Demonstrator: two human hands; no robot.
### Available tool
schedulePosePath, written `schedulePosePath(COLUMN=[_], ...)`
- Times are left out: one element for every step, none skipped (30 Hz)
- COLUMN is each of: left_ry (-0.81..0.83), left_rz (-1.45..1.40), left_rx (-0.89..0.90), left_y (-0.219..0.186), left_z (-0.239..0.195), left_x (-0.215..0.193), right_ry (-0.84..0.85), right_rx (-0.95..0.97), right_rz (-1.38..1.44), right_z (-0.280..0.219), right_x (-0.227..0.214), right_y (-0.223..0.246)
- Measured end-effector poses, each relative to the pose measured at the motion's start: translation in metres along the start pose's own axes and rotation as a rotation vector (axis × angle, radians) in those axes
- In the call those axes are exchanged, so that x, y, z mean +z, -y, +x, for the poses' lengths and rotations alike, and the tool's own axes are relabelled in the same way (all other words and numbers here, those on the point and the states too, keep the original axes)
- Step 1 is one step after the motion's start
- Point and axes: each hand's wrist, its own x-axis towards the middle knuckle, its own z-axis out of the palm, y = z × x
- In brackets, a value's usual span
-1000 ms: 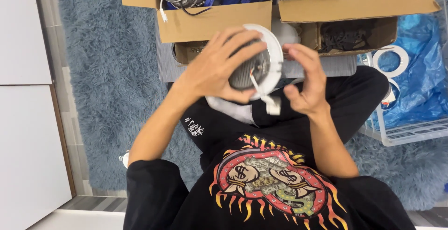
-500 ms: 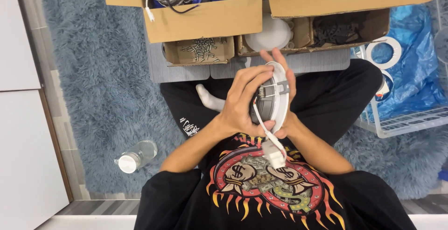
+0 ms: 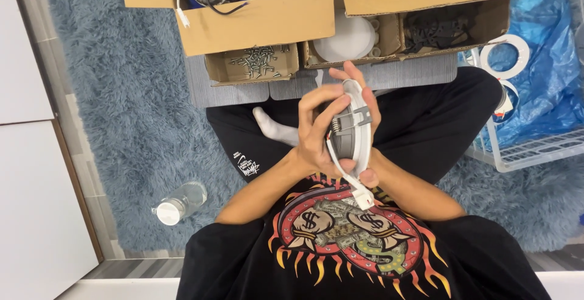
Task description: The person sits on the floor and assembles recessed LED light fixtures. They repeatedly pick up a white circular frame and a light module, fit them together, and place the completed unit into a plastic crate. The process is repeated for several units.
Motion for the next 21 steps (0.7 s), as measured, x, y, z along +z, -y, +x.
schedulePosePath(left_ry=[-0.014, -0.012, -0.013, -0.016, -0.016, -0.004, 0.009, 0.012, 0.023, 0.033, 0.035, 0.055, 0.074, 0.088, 0.078, 0.07, 0.087, 0.101, 0.117, 0.129, 0.137], left_rz=[-0.016, -0.017, -0.015, -0.012, -0.013, -0.019, -0.025, -0.029, -0.038, -0.048, -0.052, -0.03, -0.007, -0.039, -0.035, -0.033, -0.065, -0.076, -0.086, -0.111, -0.143], left_rx=[0.0, 0.0, -0.006, -0.014, -0.018, -0.017, -0.016, -0.015, -0.014, -0.017, -0.021, -0.05, -0.079, -0.076, -0.139, -0.21, -0.216, -0.257, -0.297, -0.294, -0.346], left_y=[0.006, 0.007, 0.007, 0.007, 0.005, 0.006, 0.007, 0.009, 0.01, 0.01, 0.008, 0.006, 0.004, 0.003, 0.002, -0.001, -0.001, 0.0, 0.001, 0.001, 0.001], left_z=[-0.008, -0.007, -0.007, -0.008, -0.009, -0.009, -0.008, -0.01, -0.011, -0.014, -0.013, -0.01, -0.008, -0.007, -0.006, -0.007, -0.008, -0.009, -0.009, -0.01, -0.01], left_x=[0.0, 0.001, 0.002, 0.003, 0.004, 0.004, 0.004, 0.005, 0.007, 0.008, 0.006, 0.005, 0.005, 0.006, 0.008, 0.01, 0.011, 0.012, 0.013, 0.016, 0.019], right_ry=[0.035, 0.033, 0.065, 0.098, 0.097, 0.131, 0.166, 0.163, 0.194, 0.224, 0.219, 0.244, 0.269, 0.244, 0.264, 0.28, 0.251, 0.254, 0.256, 0.237, 0.233], right_rx=[-0.035, -0.035, -0.069, -0.1, -0.097, -0.133, -0.17, -0.172, -0.208, -0.239, -0.237, -0.271, -0.304, -0.312, -0.304, -0.289, -0.289, -0.249, -0.209, -0.215, -0.184], right_rz=[-0.037, -0.037, -0.075, -0.114, -0.114, -0.154, -0.193, -0.195, -0.235, -0.277, -0.279, -0.323, -0.368, -0.392, -0.351, -0.311, -0.335, -0.351, -0.365, -0.384, -0.382], right_z=[0.001, 0.002, 0.002, 0.001, 0.0, 0.002, 0.004, 0.006, 0.007, 0.006, 0.005, 0.004, 0.003, 0.005, 0.007, 0.006, 0.006, 0.008, 0.009, 0.007, 0.006], right_x=[0.0, -0.001, -0.001, -0.002, -0.002, -0.003, -0.004, -0.004, -0.006, -0.007, -0.008, -0.01, -0.013, -0.015, -0.019, -0.022, -0.022, -0.023, -0.024, -0.03, -0.035], right_y=[0.0, 0.0, 0.0, 0.0, 0.001, 0.001, 0.001, 0.001, 0.001, 0.001, 0.002, 0.003, 0.006, 0.006, 0.006, 0.007, 0.007, 0.007, 0.007, 0.007, 0.006])
